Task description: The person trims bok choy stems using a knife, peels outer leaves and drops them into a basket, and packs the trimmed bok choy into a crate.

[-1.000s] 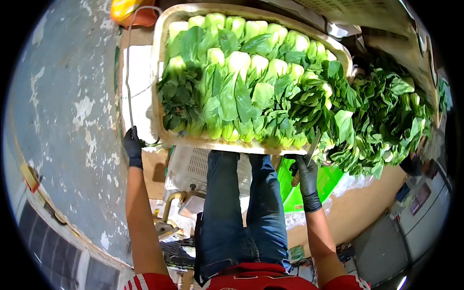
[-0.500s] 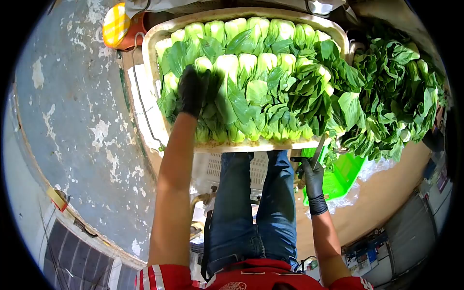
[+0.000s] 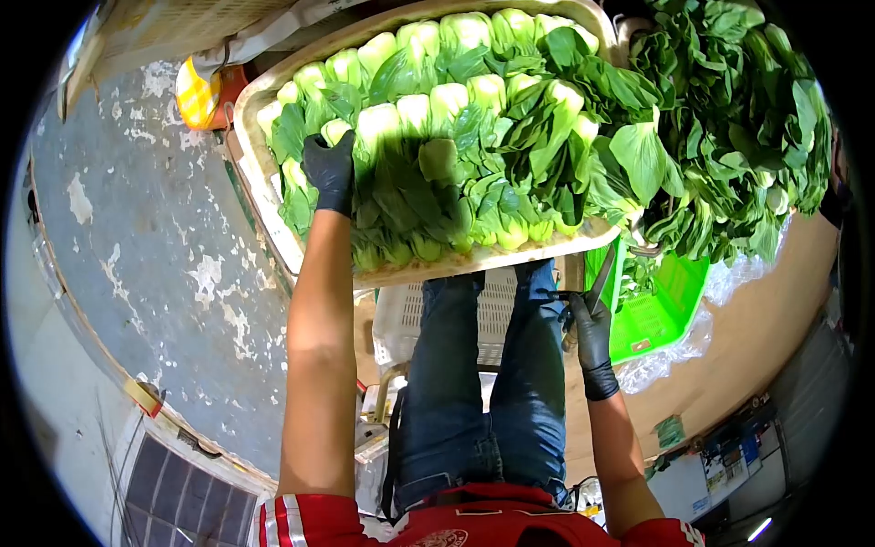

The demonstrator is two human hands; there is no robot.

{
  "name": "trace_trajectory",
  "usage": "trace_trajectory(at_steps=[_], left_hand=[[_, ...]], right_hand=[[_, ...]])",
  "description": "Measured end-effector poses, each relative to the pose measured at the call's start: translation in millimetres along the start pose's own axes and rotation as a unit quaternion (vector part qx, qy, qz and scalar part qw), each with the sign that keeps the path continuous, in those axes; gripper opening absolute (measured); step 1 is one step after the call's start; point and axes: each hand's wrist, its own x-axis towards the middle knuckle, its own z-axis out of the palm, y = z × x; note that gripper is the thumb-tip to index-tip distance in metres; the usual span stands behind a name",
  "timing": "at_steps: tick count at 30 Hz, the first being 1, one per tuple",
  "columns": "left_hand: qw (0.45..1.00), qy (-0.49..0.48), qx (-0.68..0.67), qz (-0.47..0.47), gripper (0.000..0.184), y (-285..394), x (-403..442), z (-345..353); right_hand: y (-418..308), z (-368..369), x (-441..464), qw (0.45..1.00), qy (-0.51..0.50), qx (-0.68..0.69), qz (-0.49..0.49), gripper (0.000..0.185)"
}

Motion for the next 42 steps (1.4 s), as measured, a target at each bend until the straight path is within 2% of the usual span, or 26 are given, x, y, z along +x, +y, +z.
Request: trace_trajectory(at_steps=[3, 6, 8, 9, 10, 12, 14, 16, 18, 20, 21, 22, 24, 25, 26, 28, 31, 34, 35, 36, 37, 38, 39, 40, 41, 42], left_hand=[[0.996, 0.037, -0.087, 0.007, 0.052, 14, -10, -9], [0.959, 0.02, -0.279, 0.043, 0.044, 19, -32, -39], [0.951, -0.021, -0.289, 0.107, 0.043, 44, -63, -86], [0.94, -0.075, -0.308, 0.129, 0.043, 62, -81, -114], [0.909, -0.123, -0.384, 0.102, 0.047, 86, -103, -134], [0.864, -0.209, -0.453, 0.063, 0.057, 119, -147, -156], [0.848, -0.315, -0.423, 0.053, 0.065, 157, -190, -154], [0.762, -0.469, -0.442, 0.064, 0.071, 200, -234, -138], [0.693, -0.551, -0.461, 0.055, 0.074, 240, -285, -111], [0.682, -0.609, -0.396, 0.086, 0.074, 278, -347, -91], [0.702, -0.605, -0.35, 0.135, 0.07, 296, -378, -79], [0.69, -0.626, -0.345, 0.116, 0.059, 317, -401, -72], [0.653, -0.677, -0.32, 0.114, 0.049, 340, -441, -53], [0.658, -0.658, -0.311, 0.191, 0.044, 345, -464, -42], [0.672, -0.647, -0.283, 0.221, 0.045, 344, -484, -30], [0.677, -0.626, -0.218, 0.318, 0.046, 362, -519, -24], [0.627, -0.655, -0.182, 0.38, 0.045, 367, -564, -5], [0.593, -0.662, -0.093, 0.448, 0.045, 376, -592, 0], [0.596, -0.643, -0.089, 0.473, 0.05, 381, -602, 1], [0.58, -0.655, -0.109, 0.472, 0.052, 380, -611, -1], [0.561, -0.667, -0.13, 0.474, 0.054, 381, -619, -2], [0.54, -0.676, -0.156, 0.477, 0.056, 385, -624, 3], [0.507, -0.686, -0.134, 0.505, 0.066, 387, -623, 16], [0.521, -0.712, -0.105, 0.459, 0.067, 388, -630, 22], [0.528, -0.743, -0.065, 0.406, 0.069, 389, -637, 23], [0.528, -0.766, -0.036, 0.365, 0.07, 392, -644, 30]], right_hand=[[1, -11, 1, 0.999, 0.001, -0.024, -0.024, 0.022], [3, -30, -2, 0.999, 0.006, -0.019, -0.031, 0.02], [5, -44, -4, 0.996, -0.011, -0.053, -0.065, 0.015], [3, -47, -6, 0.994, -0.032, -0.053, -0.09, 0.015], [0, -51, -9, 0.991, -0.051, -0.053, -0.115, 0.014], [-18, -55, -17, 0.983, -0.1, -0.052, -0.146, 0.01], [-37, -62, -26, 0.975, -0.104, -0.079, -0.182, 0.015], [-60, -73, -30, 0.962, -0.082, 0.015, -0.262, 0.031], [-88, -102, -37, 0.914, -0.016, -0.13, -0.383, 0.038], [-78, -142, -35, 0.932, -0.035, -0.134, -0.336, 0.043], [-68, -165, -38, 0.927, -0.002, -0.086, -0.364, 0.037], [-53, -191, -36, 0.92, 0.022, -0.101, -0.378, 0.031], [-23, -247, -33, 0.904, 0.064, -0.131, -0.402, 0.021], [-14, -280, -36, 0.884, 0.085, -0.189, -0.418, 0.016], [-14, -305, -48, 0.868, 0.132, -0.288, -0.382, 0.019], [3, -342, -59, 0.851, 0.175, -0.365, -0.336, 0.018], [16, -377, -74, 0.88, 0.169, -0.33, -0.296, 0.016], [49, -402, -70, 0.868, 0.221, -0.306, -0.323, 0.017], [77, -410, -57, 0.884, 0.209, -0.324, -0.264, 0.02], [136, -425, -21, 0.919, 0.169, -0.272, -0.231, 0.017], [178, -448, -5, 0.984, 0.065, -0.148, -0.077, 0.019], [176, -460, -13, 0.994, 0.026, -0.106, 0.006, 0.02], [167, -465, -18, 0.992, 0.09, -0.086, 0.001, 0.02], [157, -459, -37, 0.988, 0.14, -0.065, 0.007, 0.023], [131, -451, -64, 0.985, 0.152, 0.047, -0.061, 0.031], [119, -445, -67, 0.971, 0.176, 0.098, -0.131, 0.039]])
